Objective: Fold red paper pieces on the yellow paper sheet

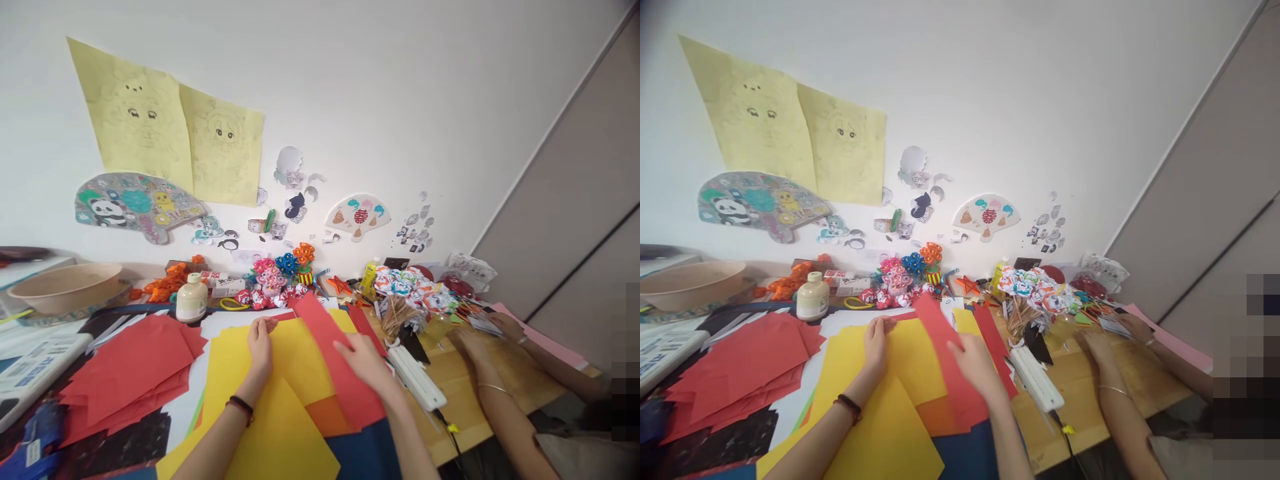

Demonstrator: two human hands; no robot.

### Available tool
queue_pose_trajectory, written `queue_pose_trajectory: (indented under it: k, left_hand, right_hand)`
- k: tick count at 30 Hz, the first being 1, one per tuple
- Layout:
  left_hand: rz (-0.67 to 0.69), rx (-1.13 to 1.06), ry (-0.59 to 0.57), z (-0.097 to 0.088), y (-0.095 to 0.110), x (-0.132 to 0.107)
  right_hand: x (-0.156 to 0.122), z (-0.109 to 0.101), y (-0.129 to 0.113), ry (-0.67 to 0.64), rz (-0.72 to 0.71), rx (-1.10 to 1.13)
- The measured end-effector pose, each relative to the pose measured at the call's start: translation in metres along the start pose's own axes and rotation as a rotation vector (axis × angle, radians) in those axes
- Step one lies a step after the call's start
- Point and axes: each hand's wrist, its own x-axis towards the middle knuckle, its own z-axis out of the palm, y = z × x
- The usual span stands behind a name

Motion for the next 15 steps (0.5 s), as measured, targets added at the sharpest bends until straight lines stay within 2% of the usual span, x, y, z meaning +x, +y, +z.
queue_pose_trajectory:
  k: [3, 5, 6, 8, 10, 11, 15]
  left_hand:
    - [-0.007, 0.017, -0.047, -0.001, -0.002, 0.0]
    - [-0.014, 0.026, -0.075, -0.001, -0.004, 0.0]
    - [-0.018, 0.026, -0.084, -0.001, -0.005, 0.0]
    - [-0.022, 0.021, -0.087, -0.001, -0.006, 0.0]
    - [-0.025, 0.011, -0.089, -0.002, -0.006, 0.001]
    - [-0.026, 0.007, -0.094, -0.002, -0.006, 0.002]
    - [-0.029, -0.003, -0.114, -0.002, -0.005, 0.002]
  right_hand:
    - [0.002, -0.034, 0.034, 0.007, 0.148, 0.436]
    - [0.003, -0.045, 0.057, -0.039, 0.256, 0.663]
    - [0.004, -0.046, 0.069, -0.052, 0.28, 0.708]
    - [0.009, -0.042, 0.092, -0.049, 0.327, 0.617]
    - [0.018, -0.031, 0.112, -0.009, 0.367, 0.347]
    - [0.024, -0.024, 0.12, 0.023, 0.378, 0.284]
    - [0.041, 0.002, 0.141, 0.153, 0.376, 0.153]
